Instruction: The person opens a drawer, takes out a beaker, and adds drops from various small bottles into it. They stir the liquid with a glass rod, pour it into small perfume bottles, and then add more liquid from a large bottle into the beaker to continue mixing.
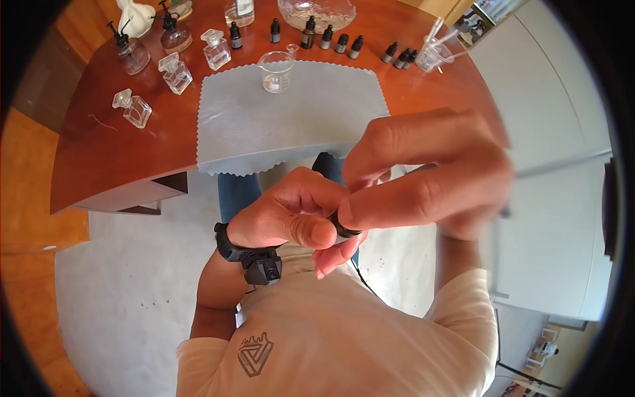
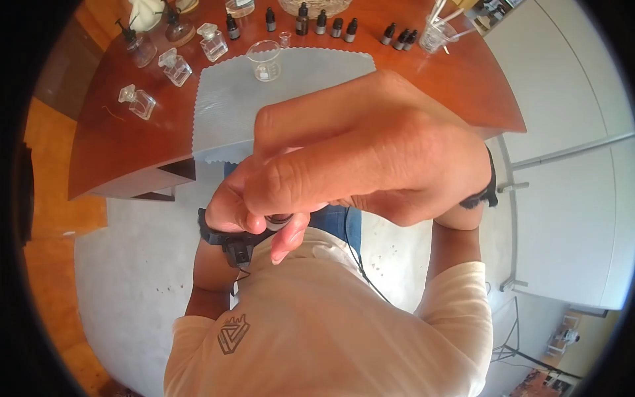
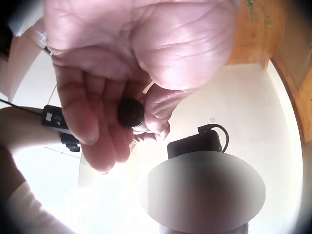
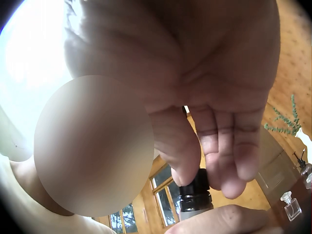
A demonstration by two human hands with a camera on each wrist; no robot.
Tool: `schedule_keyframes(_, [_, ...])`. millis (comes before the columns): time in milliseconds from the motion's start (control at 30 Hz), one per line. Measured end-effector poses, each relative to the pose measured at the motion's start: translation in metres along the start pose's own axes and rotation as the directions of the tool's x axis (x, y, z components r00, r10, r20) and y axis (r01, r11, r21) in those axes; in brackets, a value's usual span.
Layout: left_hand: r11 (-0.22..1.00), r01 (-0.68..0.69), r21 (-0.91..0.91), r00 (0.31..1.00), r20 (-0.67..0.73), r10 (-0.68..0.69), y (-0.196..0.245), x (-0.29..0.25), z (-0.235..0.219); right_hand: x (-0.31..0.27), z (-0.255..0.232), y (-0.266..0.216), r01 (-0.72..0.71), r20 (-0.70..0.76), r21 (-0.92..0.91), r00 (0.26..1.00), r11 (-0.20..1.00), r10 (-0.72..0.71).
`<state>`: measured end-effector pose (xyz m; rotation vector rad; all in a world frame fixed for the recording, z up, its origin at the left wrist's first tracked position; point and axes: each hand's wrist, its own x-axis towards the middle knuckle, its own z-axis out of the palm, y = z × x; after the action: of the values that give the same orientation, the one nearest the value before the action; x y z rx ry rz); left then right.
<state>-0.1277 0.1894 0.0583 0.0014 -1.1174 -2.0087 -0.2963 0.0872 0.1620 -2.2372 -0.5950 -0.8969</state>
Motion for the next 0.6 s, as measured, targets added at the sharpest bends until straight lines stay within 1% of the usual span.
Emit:
schedule_keyframes(33, [0.999,0.012,-0.037,0.999,0.042,-0.011,-0.006,0.002,0.002,0.000,0.000,-0.005,0.024,0.010,0.008,1.000,1.000,-0.024])
schedule_keyframes(100, [0.993,0.039,-0.112,0.990,0.136,-0.024,-0.018,0.005,0.006,-0.003,0.003,-0.023,0.011,0.009,-0.006,1.000,1.000,-0.011])
schedule_keyframes(133, [0.987,0.053,-0.152,0.982,0.187,-0.024,-0.026,0.007,0.006,-0.006,0.006,-0.035,-0.023,-0.004,-0.026,1.000,0.999,0.023])
schedule_keyframes(167, [0.961,0.098,-0.258,0.948,0.318,-0.012,-0.037,0.011,0.005,-0.007,0.009,-0.044,-0.033,0.006,-0.041,0.999,0.999,0.033])
schedule_keyframes(200, [0.923,0.157,-0.351,0.898,0.440,0.015,-0.050,0.019,0.004,-0.008,0.011,-0.053,-0.042,0.016,-0.056,0.999,0.998,0.043])
schedule_keyframes(267, [0.860,0.247,-0.447,0.799,0.596,0.080,-0.069,0.027,0.010,-0.007,0.015,-0.069,-0.018,0.073,-0.067,0.997,0.998,0.022])
schedule_keyframes(367, [0.841,0.291,-0.457,0.697,0.703,0.141,-0.083,0.034,0.024,-0.005,0.018,-0.090,0.002,0.132,-0.070,0.991,0.998,0.008])
schedule_keyframes(400, [0.848,0.286,-0.446,0.677,0.721,0.151,-0.087,0.035,0.029,-0.005,0.018,-0.096,0.005,0.148,-0.070,0.989,0.998,0.005])
schedule_keyframes(467, [0.897,0.243,-0.369,0.723,0.686,0.087,-0.085,0.034,0.037,-0.005,0.016,-0.105,0.018,0.182,-0.087,0.983,0.996,-0.001])
schedule_keyframes(500, [0.932,0.210,-0.295,0.785,0.619,0.018,-0.075,0.032,0.044,-0.005,0.014,-0.109,0.029,0.200,-0.107,0.980,0.994,-0.007])
schedule_keyframes(533, [0.963,0.153,-0.223,0.854,0.520,-0.015,-0.068,0.027,0.049,-0.005,0.010,-0.111,0.049,0.218,-0.147,0.976,0.988,-0.016])
schedule_keyframes(567, [0.984,0.115,-0.137,0.910,0.413,-0.049,-0.061,0.022,0.055,-0.006,0.009,-0.116,0.017,0.211,-0.223,0.977,0.975,0.032])
schedule_keyframes(600, [0.997,0.056,-0.049,0.959,0.279,-0.040,-0.057,0.014,0.061,-0.007,0.007,-0.122,-0.015,0.204,-0.298,0.976,0.954,0.079])
